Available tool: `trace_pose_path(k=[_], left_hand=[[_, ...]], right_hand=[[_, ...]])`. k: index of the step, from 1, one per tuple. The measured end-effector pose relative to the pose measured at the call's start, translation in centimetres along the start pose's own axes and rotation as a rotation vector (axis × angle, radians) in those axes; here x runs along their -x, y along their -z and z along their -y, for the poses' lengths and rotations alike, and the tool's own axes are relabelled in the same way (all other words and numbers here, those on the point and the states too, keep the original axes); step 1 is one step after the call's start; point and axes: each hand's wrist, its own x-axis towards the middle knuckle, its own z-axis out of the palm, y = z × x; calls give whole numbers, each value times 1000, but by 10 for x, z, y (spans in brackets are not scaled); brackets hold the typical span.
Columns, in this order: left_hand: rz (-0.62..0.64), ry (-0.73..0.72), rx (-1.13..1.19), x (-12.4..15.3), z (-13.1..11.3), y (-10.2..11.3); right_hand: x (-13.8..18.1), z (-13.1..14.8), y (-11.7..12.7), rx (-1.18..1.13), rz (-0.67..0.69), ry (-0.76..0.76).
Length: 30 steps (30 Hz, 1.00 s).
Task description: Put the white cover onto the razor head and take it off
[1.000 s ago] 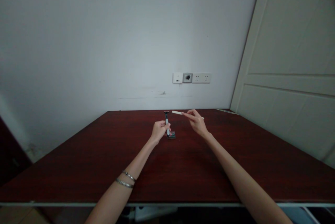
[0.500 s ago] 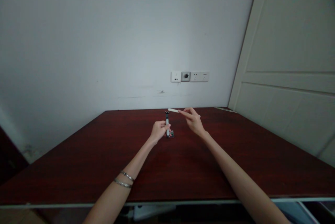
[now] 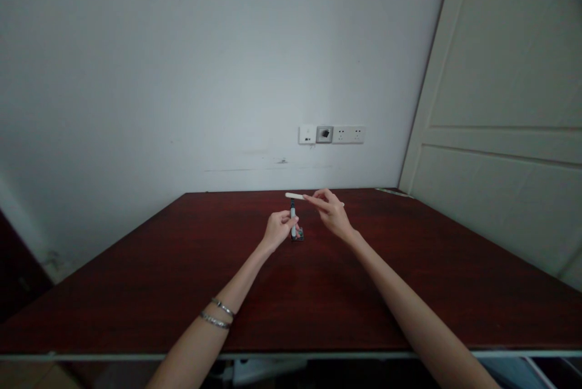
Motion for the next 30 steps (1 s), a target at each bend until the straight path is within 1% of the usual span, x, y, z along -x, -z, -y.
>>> trace_pose_path(k=[2, 6, 9, 12, 14, 18, 21, 24, 27, 30], left_hand=[[-6, -10, 8, 0, -1, 1], [-17, -26, 13, 0, -1, 1], [4, -31, 5, 0, 0, 0], [22, -38, 3, 0, -1, -1], [10, -48, 8, -1, -3, 1], [-20, -37, 43, -1, -5, 3], [-2, -13, 39, 0, -3, 1], [21, -16, 29, 1, -2, -2], [9, -24, 44, 1, -4, -1], [-21, -12, 60, 0, -5, 1]], right_hand=[[1, -1, 1, 6, 16, -1], [8, -9, 6, 28, -22, -29], [7, -4, 6, 18, -41, -35], [5, 1, 4, 3, -18, -21], [5, -3, 5, 7, -17, -23], [8, -11, 10, 32, -71, -49], [7, -4, 8, 23, -92, -46], [4, 4, 6, 17, -51, -27], [5, -1, 11, 21, -29, -41], [6, -7, 17, 26, -72, -58]])
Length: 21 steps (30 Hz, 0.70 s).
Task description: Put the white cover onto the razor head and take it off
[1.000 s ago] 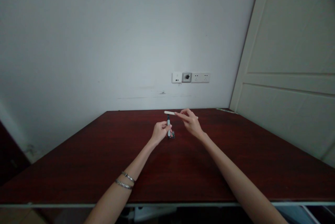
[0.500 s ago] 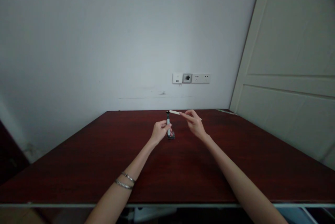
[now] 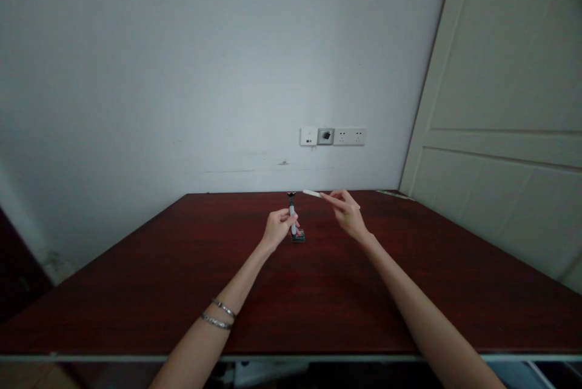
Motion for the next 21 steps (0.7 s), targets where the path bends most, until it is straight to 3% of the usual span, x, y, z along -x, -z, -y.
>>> trace_pose_path(k=[6, 11, 14, 21], left_hand=[[73, 0, -25, 2, 1, -3], [74, -50, 38, 3, -6, 2], [82, -8, 93, 3, -8, 3], [162, 47, 143, 2, -3, -1]], right_hand=[[-3, 12, -5, -21, 41, 47], [0, -2, 3, 21, 14, 22], [1, -6, 4, 6, -15, -14], [-3, 21, -3, -172, 34, 23]])
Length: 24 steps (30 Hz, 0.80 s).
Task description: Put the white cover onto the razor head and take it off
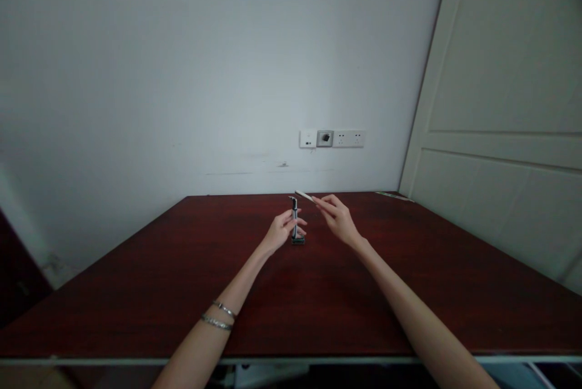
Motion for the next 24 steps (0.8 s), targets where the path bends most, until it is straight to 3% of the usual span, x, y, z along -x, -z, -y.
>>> trace_pose_path(k=[6, 10, 14, 18, 24], left_hand=[[-2, -20, -55, -1, 1, 3], [1, -17, -69, 0, 2, 4], [10, -16, -80, 1, 4, 4], [17, -10, -78, 1, 5, 5], [-4, -19, -75, -1, 7, 7]], right_hand=[[1, 8, 1, -6, 116, 67], [2, 9, 2, -2, 44, -22], [0, 12, 5, -80, 126, -3], [-2, 12, 6, -93, 68, -25], [-2, 12, 5, -84, 141, 12]])
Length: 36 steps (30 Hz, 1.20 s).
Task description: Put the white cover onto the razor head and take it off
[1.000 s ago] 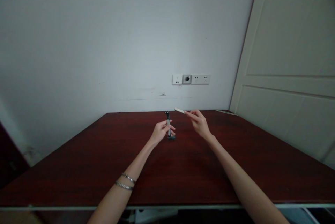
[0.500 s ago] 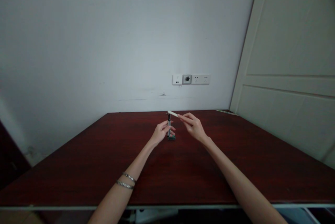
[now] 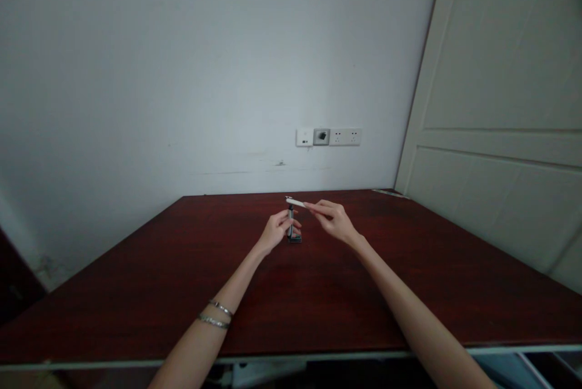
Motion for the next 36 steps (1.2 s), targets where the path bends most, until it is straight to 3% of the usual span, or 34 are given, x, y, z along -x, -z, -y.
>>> trace_pose_path(k=[3, 8, 13, 17, 21, 26, 30, 34, 36], left_hand=[[7, -6, 1, 0, 1, 0], [15, 10, 4, 0, 3, -1], [43, 32, 19, 2, 0, -3], [98, 63, 81, 5, -2, -6], [176, 86, 164, 7, -3, -10], [161, 93, 227, 7, -7, -10], [201, 102, 230, 6, -7, -9], [195, 110, 228, 6, -6, -10], [189, 108, 224, 6, -6, -9]], right_hand=[[0, 1, 2, 10, -37, -32], [-3, 0, 12, 59, 47, 4], [0, 2, 15, 156, -9, -63], [4, 7, 12, 164, 22, -51], [7, 14, 11, 222, -56, -48], [13, 21, 8, 340, 70, 56], [14, 19, 6, 336, -107, -18], [15, 21, 2, 286, 109, 71], [15, 20, 1, 273, 73, 55]])
